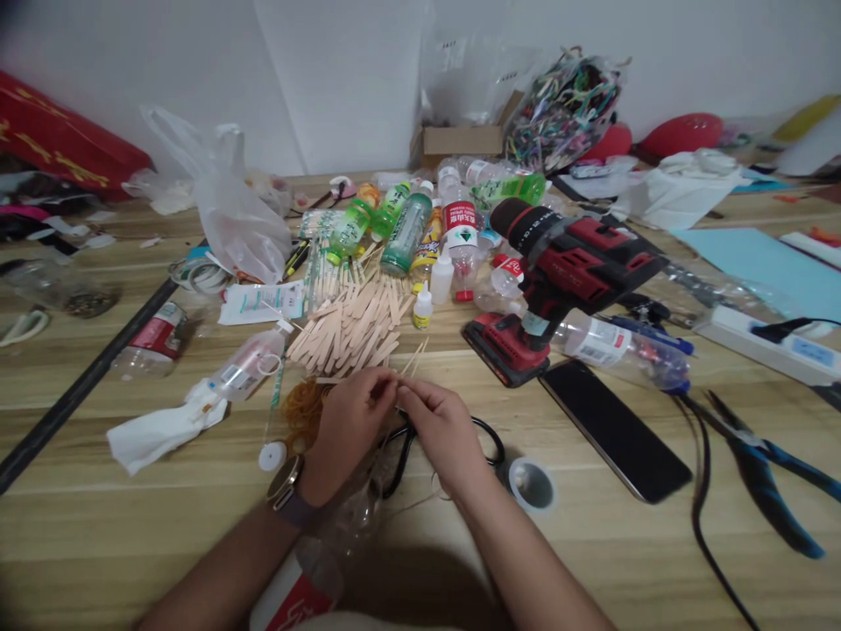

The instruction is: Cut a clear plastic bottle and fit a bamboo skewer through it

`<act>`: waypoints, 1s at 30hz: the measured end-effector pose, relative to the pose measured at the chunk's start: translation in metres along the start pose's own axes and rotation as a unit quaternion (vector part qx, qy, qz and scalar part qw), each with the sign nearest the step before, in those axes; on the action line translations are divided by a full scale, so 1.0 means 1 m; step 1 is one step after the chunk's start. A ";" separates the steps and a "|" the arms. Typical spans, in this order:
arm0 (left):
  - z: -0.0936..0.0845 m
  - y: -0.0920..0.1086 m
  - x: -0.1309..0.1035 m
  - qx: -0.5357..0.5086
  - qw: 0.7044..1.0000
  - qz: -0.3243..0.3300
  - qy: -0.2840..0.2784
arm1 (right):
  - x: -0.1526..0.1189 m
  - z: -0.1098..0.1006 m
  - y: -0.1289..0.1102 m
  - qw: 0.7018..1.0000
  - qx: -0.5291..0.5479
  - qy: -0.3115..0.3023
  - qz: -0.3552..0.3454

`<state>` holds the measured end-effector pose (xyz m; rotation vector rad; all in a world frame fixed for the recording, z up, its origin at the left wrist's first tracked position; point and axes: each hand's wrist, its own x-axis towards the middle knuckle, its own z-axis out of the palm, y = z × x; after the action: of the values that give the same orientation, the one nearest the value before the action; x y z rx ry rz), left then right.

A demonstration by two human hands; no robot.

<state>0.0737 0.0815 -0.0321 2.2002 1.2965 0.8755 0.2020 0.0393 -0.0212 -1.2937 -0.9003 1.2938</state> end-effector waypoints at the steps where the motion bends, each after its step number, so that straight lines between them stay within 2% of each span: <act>1: 0.001 0.000 0.000 0.006 1.000 0.004 0.001 | 0.000 0.000 0.000 1.000 0.002 -0.002 0.003; 10: 0.002 -0.004 -0.001 -0.019 0.996 0.088 -0.001 | -0.001 -0.006 0.006 0.998 0.044 0.016 0.041; 14: 0.003 -0.005 -0.001 -0.026 0.995 0.092 -0.004 | -0.001 -0.005 0.007 0.998 0.043 0.025 0.041; 21: -0.002 0.000 0.001 -0.018 0.999 0.023 -0.016 | 0.000 0.000 0.006 1.000 0.004 0.023 0.005; 26: -0.006 0.002 0.003 -0.100 0.994 -0.032 -0.006 | -0.004 -0.009 0.008 0.997 -0.031 0.068 -0.023; 30: -0.005 0.000 0.004 -0.189 0.975 -0.112 0.012 | -0.015 -0.020 0.012 0.993 -0.063 0.101 -0.021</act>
<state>0.0720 0.0847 -0.0276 1.7196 1.2415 0.9697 0.2173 0.0195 -0.0322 -1.4673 -0.8720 1.0648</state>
